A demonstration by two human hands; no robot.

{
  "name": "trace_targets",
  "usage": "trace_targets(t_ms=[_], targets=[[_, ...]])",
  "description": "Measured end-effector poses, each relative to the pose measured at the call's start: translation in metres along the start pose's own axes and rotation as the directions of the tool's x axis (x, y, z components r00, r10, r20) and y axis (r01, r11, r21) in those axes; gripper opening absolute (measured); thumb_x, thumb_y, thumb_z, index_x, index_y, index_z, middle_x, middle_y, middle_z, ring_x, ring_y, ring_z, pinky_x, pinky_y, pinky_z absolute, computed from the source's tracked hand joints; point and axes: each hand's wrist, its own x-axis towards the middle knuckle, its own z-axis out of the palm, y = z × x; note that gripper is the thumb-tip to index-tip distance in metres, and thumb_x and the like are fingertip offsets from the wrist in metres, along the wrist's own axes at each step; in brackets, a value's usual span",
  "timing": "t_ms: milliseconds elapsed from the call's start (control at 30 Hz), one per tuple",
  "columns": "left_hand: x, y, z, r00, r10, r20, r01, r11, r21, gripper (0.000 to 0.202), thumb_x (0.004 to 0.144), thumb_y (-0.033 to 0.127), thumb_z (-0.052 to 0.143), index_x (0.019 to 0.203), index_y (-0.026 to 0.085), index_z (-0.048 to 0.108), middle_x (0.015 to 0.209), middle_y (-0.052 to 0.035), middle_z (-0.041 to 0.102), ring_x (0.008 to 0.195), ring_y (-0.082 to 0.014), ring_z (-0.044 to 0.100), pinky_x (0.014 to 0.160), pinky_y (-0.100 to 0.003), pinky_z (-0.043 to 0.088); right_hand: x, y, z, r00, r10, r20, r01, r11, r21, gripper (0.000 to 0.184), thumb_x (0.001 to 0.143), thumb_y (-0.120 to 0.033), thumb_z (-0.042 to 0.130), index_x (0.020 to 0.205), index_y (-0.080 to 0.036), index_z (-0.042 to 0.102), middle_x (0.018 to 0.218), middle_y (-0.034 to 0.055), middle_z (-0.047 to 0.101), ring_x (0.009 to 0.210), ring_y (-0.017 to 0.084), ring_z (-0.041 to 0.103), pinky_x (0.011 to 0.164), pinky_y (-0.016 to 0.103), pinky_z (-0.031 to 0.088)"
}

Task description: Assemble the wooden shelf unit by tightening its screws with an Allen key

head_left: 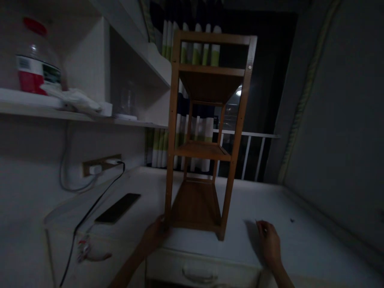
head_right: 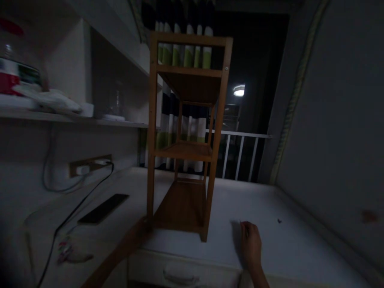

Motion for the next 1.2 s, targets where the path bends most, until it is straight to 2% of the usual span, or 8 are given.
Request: trace_targets(t_ms=[133,233,300,500,733,933,1033,1200], targets=[[-0.01,0.005,-0.002,0.998,0.038,0.058,-0.036,0.999,-0.032,0.067,0.065,0.04,0.052,0.121,0.012,0.029,0.103,-0.0098,0.06,0.096,-0.0215,0.056,0.086,-0.033,0.041,-0.041,-0.024,-0.03,1.0,0.015,-0.018,-0.014,0.998,0.068,0.052,0.076,-0.058,0.034,0.085,-0.011,0.056,0.089,0.015,0.058,0.08,0.021,0.054,0.074,0.034,0.043],[-0.012,0.003,-0.003,0.997,0.037,0.067,-0.033,0.998,-0.055,0.065,0.063,0.04,0.053,0.12,0.013,0.032,0.102,-0.0099,0.06,0.097,-0.0223,0.055,0.085,-0.034,0.041,-0.058,-0.043,-0.033,0.992,-0.081,0.095,0.07,0.991,0.113,0.04,0.075,-0.051,0.042,0.076,-0.015,0.059,0.079,0.0088,0.061,0.072,0.018,0.057,0.068,0.028,0.045],[-0.011,-0.001,-0.002,0.999,0.023,0.049,-0.017,0.993,-0.113,0.064,0.064,0.04,0.051,0.118,0.011,0.033,0.094,-0.01,0.063,0.092,-0.0219,0.058,0.082,-0.034,0.042,-0.062,-0.052,-0.025,0.975,-0.128,0.183,0.099,0.982,0.16,0.035,0.076,-0.047,0.043,0.074,-0.017,0.06,0.076,0.0075,0.062,0.07,0.017,0.058,0.067,0.027,0.045],[-0.005,-0.009,0.002,0.995,0.072,0.073,-0.049,0.96,-0.276,0.055,0.065,0.039,0.052,0.112,0.012,0.042,0.096,-0.01,0.061,0.093,-0.0216,0.056,0.081,-0.032,0.043,-0.085,-0.081,0.004,0.966,-0.107,0.235,0.038,0.96,0.278,0.03,0.079,-0.041,0.042,0.081,-0.016,0.058,0.084,0.0086,0.062,0.077,0.018,0.058,0.071,0.027,0.045],[0.001,-0.015,0.001,0.983,0.119,0.139,-0.057,0.921,-0.386,0.048,0.057,0.041,0.063,0.097,0.014,0.054,0.093,-0.0071,0.061,0.088,-0.0199,0.055,0.08,-0.032,0.043,-0.119,-0.147,0.021,0.859,-0.343,0.381,0.176,0.896,0.409,0.015,0.079,-0.03,0.049,0.075,-0.018,0.058,0.074,0.0037,0.059,0.071,0.015,0.055,0.066,0.024,0.045],[-0.006,-0.002,-0.009,0.949,0.21,0.234,-0.083,0.885,-0.458,0.039,0.065,0.045,0.059,0.086,0.012,0.06,0.081,-0.0057,0.063,0.08,-0.0177,0.056,0.075,-0.028,0.043,-0.129,-0.194,0.051,0.832,-0.437,0.341,0.265,0.854,0.448,0.005,0.075,-0.021,0.056,0.072,-0.019,0.061,0.07,0.001,0.058,0.066,0.013,0.054,0.06,0.022,0.042],[-0.007,0.002,-0.015,0.934,0.25,0.257,-0.098,0.868,-0.487,0.04,0.07,0.05,0.051,0.077,0.012,0.06,0.075,-0.0042,0.061,0.074,-0.0158,0.054,0.073,-0.027,0.042,-0.133,-0.206,0.071,0.827,-0.449,0.339,0.273,0.847,0.456,0.006,0.074,-0.019,0.057,0.07,-0.019,0.061,0.07,0.0008,0.059,0.067,0.013,0.055,0.062,0.022,0.042],[-0.007,0.001,-0.017,0.927,0.27,0.26,-0.114,0.864,-0.491,0.042,0.074,0.051,0.045,0.068,0.012,0.058,0.068,-0.0015,0.057,0.069,-0.0135,0.05,0.071,-0.025,0.039,-0.133,-0.216,0.103,0.85,-0.433,0.3,0.27,0.847,0.457,0.008,0.074,-0.02,0.056,0.069,-0.019,0.062,0.07,0.0013,0.06,0.066,0.013,0.055,0.061,0.023,0.043]])
